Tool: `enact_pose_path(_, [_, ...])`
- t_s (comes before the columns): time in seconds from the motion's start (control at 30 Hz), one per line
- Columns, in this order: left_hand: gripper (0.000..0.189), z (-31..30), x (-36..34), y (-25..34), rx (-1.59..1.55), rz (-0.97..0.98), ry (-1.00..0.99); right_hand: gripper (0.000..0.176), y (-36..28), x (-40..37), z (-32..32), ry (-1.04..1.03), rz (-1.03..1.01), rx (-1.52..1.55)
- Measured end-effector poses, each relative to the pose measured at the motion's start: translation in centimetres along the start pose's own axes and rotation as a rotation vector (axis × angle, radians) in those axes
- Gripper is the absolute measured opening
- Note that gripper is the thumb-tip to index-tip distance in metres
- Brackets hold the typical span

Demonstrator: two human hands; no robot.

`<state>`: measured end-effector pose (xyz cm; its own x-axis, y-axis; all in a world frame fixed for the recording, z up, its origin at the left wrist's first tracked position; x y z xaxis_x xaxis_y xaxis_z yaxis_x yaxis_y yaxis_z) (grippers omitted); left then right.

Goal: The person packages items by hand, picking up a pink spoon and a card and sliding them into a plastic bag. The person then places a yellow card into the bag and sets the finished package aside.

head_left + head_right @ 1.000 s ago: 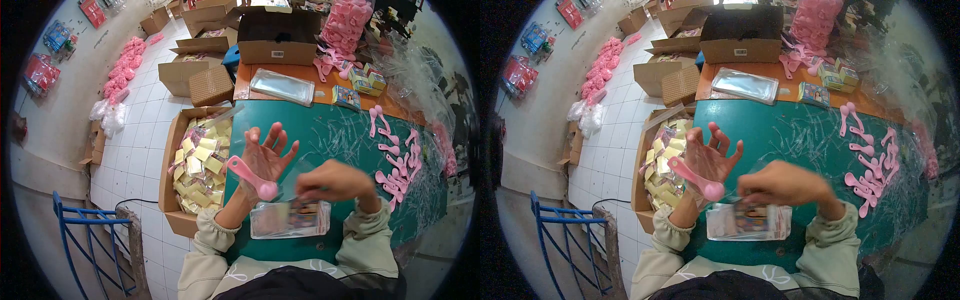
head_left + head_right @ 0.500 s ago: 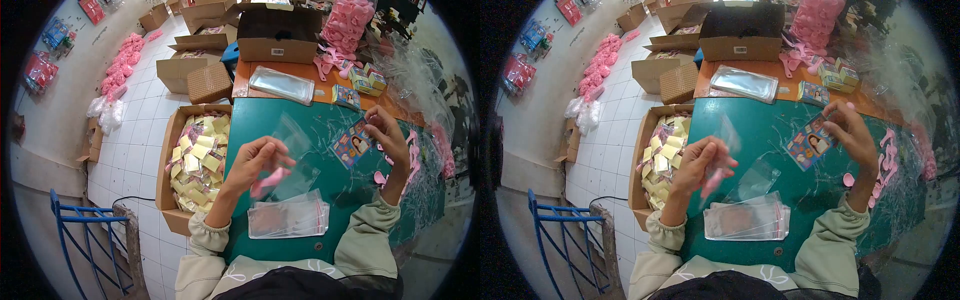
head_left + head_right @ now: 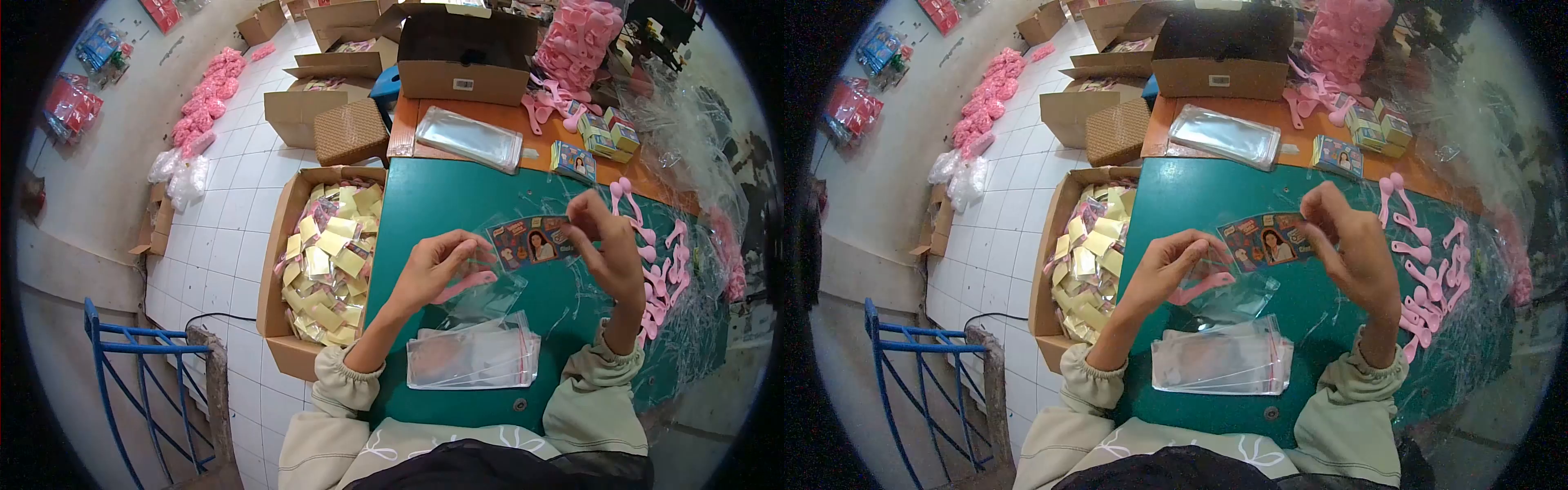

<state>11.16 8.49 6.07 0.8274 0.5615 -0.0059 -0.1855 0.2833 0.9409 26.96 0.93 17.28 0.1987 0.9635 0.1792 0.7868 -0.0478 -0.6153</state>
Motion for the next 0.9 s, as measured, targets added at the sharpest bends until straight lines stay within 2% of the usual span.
enact_pose_path(0.07, [0.025, 0.1, 0.2, 0.0, -0.003, 0.007, -0.007, 0.014, -0.6, 0.2, -0.2, 0.024, -0.069, -0.102])
enact_pose_path(0.27, [0.027, 0.5, 0.7, 0.1, -0.028, -0.038, 0.000, 0.015, -1.1, 0.3, -0.5, 0.037, -0.142, -0.098])
enact_pose_path(0.37, [0.027, 0.1, 0.8, -0.5, -0.048, -0.053, -0.022, 0.015, -0.8, 0.2, -1.4, 0.084, -0.106, -0.053])
enact_pose_path(0.47, [0.026, 0.5, 0.5, 0.2, -0.074, -0.029, 0.007, 0.014, -0.8, 0.2, -0.2, -0.011, -0.137, -0.128])
enact_pose_path(0.67, [0.022, 1.2, 0.5, -0.5, 0.385, -0.059, -0.086, 0.016, -1.3, -0.1, 1.6, -0.171, -0.194, -0.031])
enact_pose_path(0.7, [0.022, 1.4, 0.4, -0.5, 0.368, -0.045, -0.091, 0.017, -1.2, -0.1, 2.3, -0.226, -0.199, -0.023])
enact_pose_path(0.77, [0.024, 1.9, 0.3, -0.3, 0.334, -0.018, -0.107, 0.019, -0.9, 0.0, 4.0, -0.331, -0.205, -0.009])
enact_pose_path(0.87, [0.038, 3.2, -0.3, 1.2, 0.258, 0.055, -0.130, 0.024, -0.6, -0.4, 6.6, -0.485, -0.199, -0.010])
enact_pose_path(0.9, [0.042, 3.4, -0.5, 1.5, 0.295, 0.057, -0.125, 0.023, -1.0, -0.3, 6.8, -0.453, -0.246, 0.008])
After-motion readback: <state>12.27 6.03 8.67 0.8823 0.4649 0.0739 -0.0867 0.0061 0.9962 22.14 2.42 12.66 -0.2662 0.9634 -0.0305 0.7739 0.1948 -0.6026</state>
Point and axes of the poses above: each hand's wrist, its own x-axis towards the middle knuckle, its own z-axis out of the palm, y = z × x, the point moved 9 cm from there along x, towards the middle knuckle, and after that the axes turned 9 degrees about -x, right-handed, at the moved point
